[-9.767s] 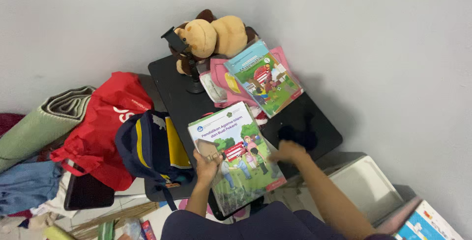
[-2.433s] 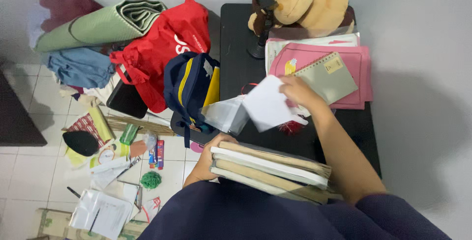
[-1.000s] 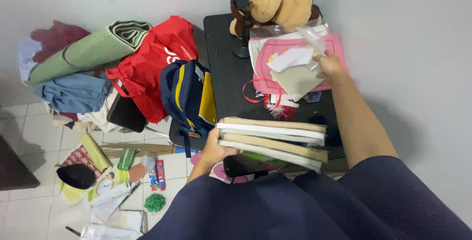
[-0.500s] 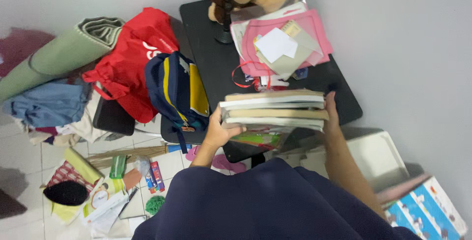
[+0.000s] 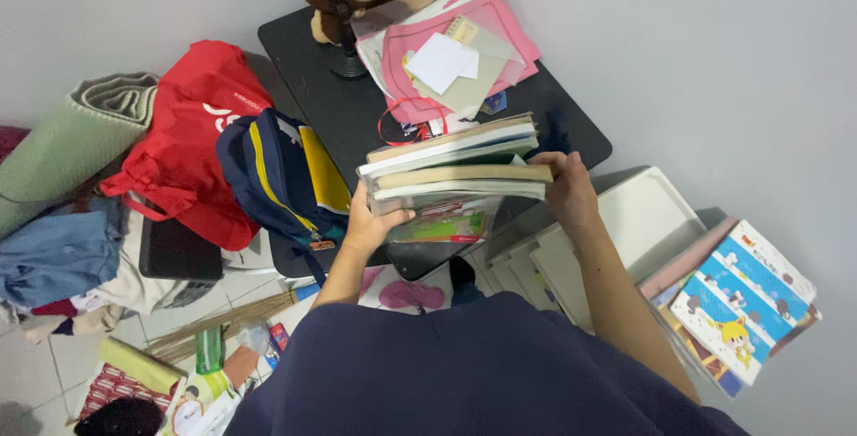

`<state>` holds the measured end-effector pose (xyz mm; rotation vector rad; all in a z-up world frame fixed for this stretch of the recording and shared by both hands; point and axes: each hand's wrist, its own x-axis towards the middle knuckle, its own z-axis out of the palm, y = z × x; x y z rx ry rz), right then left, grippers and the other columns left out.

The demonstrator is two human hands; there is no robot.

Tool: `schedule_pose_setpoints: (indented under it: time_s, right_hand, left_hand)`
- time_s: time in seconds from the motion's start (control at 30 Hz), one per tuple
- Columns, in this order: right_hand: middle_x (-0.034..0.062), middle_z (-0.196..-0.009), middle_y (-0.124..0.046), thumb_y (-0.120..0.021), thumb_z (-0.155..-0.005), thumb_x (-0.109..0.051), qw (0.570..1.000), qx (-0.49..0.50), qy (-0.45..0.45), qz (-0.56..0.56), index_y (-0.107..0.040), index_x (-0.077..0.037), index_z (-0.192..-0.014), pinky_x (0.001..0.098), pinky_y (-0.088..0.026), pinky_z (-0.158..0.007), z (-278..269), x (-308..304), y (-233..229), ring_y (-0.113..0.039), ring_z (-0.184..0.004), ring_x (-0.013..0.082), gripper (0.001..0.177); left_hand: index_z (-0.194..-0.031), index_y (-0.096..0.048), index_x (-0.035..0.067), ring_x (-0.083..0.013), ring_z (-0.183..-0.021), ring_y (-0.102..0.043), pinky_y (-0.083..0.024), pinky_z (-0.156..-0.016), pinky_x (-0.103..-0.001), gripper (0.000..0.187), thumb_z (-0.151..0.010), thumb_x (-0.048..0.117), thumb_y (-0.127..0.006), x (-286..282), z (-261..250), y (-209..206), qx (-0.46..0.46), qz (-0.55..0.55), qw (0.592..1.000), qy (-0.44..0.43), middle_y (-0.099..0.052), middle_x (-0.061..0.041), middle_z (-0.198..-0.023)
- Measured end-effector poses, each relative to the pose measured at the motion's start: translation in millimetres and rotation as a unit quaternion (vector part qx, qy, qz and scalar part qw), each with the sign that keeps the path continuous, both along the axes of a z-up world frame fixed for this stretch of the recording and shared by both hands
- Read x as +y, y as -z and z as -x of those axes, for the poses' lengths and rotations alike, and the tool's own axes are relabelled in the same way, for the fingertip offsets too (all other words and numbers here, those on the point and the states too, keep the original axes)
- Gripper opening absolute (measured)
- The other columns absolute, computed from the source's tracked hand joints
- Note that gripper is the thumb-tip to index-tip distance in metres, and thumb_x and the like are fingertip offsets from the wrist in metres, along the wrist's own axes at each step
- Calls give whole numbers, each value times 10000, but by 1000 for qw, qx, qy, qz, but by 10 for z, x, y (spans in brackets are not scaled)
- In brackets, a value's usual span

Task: The person organizes books on a table, places a shoebox on a wooden stand, wipes the outside of the box with a cloth, and then removes paper and a receipt from inside the box.

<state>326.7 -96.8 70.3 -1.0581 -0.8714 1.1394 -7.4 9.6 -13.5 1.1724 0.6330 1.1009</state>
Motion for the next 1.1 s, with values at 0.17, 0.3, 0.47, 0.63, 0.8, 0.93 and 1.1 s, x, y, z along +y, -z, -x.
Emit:
schedule_pose_setpoints:
  time_s: [0.17, 0.3, 0.47, 0.63, 0.8, 0.93, 1.1]
  right_hand:
    - [50, -912, -682, -474, -1029, -443, 974, -121, 43, 186, -707, -3, -1157, 279, -457, -659, 111, 23, -203, -590, -774, 146, 515]
    - [32, -961, -698, -602, -968, -217, 980, -111, 2, 162, -691, 2, -1226, 272, -489, -680, 54, 65, -238, -629, -813, 128, 350]
    - [27, -1013, -714, -617, -950, -149, 974, -173, 7, 143, -681, -24, -1264, 241, -517, -715, -89, 78, -75, -654, -864, 103, 344]
    - [56, -1023, -733, -614, -962, -88, 974, -159, 40, 155, -707, -10, -1250, 255, -509, -686, -202, 173, 241, -650, -835, 144, 313]
    - [15, -972, -710, -667, -891, -39, 970, -238, 6, 54, -691, -1, -1194, 239, -541, -755, -196, 232, 254, -659, -874, 77, 306]
    - [15, -951, -693, -721, -873, -37, 988, -148, -47, -1, -655, -16, -1164, 243, -544, -744, -140, 252, 279, -646, -869, 78, 298]
    - [162, -876, -664, -760, -1003, -132, 975, -216, 12, 52, -692, 113, -1031, 296, -467, -688, -296, 553, 478, -574, -821, 187, 256]
  left_hand:
    - [-1392, -484, 51, -187, -1187, -619, -514, -1048, -349, 857, -628, -27, -865, -24, 32, -24, 6, -48, 999, -3, -639, -63, -1274]
    - [-1393, -482, 60, -192, -1177, -632, -519, -1041, -347, 869, -619, 22, -874, -18, 29, -34, 7, -23, 1000, -1, -653, -56, -1262]
    - [-1410, -482, 60, -192, -1197, -607, -488, -1052, -339, 919, -581, 26, -878, 7, 19, -40, 20, -47, 998, -26, -642, -53, -1273]
    - [-1399, -502, 62, -191, -1165, -628, -526, -1015, -346, 891, -580, 8, -850, -16, 47, 45, -8, -7, 1000, -9, -649, -57, -1247]
    - [-1344, -531, 57, -199, -1079, -659, -543, -969, -353, 872, -541, -24, -862, -12, 18, 61, 41, 6, 998, -46, -684, -60, -1166]
    - [-1319, -544, 67, -195, -1056, -667, -547, -951, -347, 843, -533, -41, -828, -29, 36, 89, 52, 49, 996, -50, -696, -55, -1136]
    - [-1277, -563, 28, -220, -1040, -676, -554, -948, -353, 787, -535, -45, -817, -84, 49, 104, 43, 48, 996, -56, -708, -80, -1121]
